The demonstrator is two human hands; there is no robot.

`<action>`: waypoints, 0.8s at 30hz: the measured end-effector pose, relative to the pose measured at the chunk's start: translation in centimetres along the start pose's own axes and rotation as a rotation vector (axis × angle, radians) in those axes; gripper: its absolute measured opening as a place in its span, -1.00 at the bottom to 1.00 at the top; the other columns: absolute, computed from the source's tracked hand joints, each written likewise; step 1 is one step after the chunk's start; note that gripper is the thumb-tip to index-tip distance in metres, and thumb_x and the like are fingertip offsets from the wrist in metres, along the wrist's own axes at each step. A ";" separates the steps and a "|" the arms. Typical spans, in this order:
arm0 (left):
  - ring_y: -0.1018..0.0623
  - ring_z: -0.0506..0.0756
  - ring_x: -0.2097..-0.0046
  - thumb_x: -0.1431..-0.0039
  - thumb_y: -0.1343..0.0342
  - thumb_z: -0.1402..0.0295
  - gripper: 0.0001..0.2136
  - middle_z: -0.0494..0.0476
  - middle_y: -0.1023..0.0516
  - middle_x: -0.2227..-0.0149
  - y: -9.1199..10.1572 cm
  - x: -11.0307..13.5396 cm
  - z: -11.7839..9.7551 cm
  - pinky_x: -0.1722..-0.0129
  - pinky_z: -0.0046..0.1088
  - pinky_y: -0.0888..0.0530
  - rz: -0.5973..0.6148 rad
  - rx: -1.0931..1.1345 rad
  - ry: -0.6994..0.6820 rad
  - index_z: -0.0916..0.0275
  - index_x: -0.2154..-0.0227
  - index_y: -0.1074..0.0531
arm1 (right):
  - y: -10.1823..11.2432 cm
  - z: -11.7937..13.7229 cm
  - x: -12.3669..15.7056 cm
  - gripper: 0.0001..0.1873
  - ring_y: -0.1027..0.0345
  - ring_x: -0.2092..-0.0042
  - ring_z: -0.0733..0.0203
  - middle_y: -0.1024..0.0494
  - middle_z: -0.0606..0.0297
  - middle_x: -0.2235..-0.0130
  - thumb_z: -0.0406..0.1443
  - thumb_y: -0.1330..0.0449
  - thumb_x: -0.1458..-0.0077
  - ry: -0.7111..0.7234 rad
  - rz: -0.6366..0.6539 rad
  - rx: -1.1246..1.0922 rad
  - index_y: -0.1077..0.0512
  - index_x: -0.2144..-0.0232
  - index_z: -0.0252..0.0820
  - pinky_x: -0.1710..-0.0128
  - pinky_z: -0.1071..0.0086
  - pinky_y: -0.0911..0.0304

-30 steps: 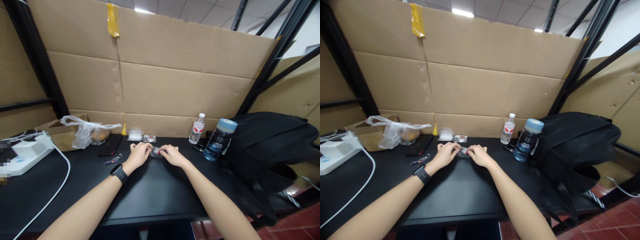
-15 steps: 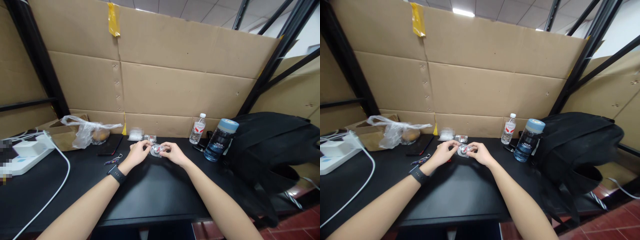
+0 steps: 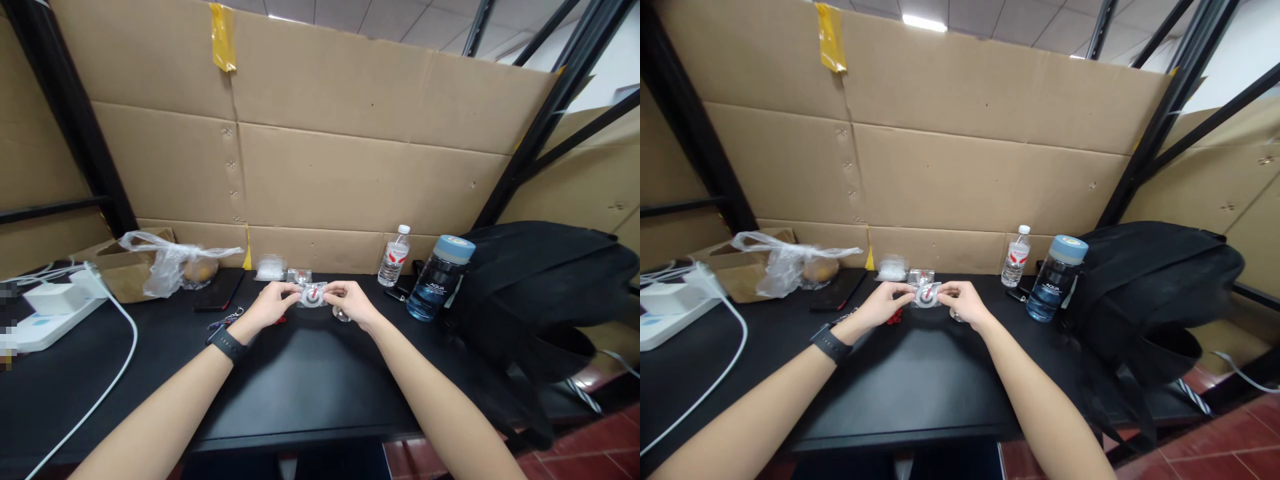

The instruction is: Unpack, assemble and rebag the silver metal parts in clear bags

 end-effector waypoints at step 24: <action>-0.58 0.15 0.06 -0.34 0.09 0.32 -0.74 0.02 -0.67 0.23 1.2 0.9 -0.7 -0.07 -0.18 -0.25 -0.070 -0.418 0.039 0.05 -0.02 -0.37 | 3.1 -0.8 -0.8 -0.69 -0.47 0.33 0.17 -0.60 0.28 0.41 -0.15 -0.32 0.01 0.046 -0.216 0.132 -0.42 0.26 -0.19 0.30 0.37 -0.29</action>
Point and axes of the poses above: each hand's wrist, its own x-axis away from the middle knuckle, its own y-axis out of the back of the hand, z = x × y, the point moved 10 cm from there along -x, towards the middle knuckle
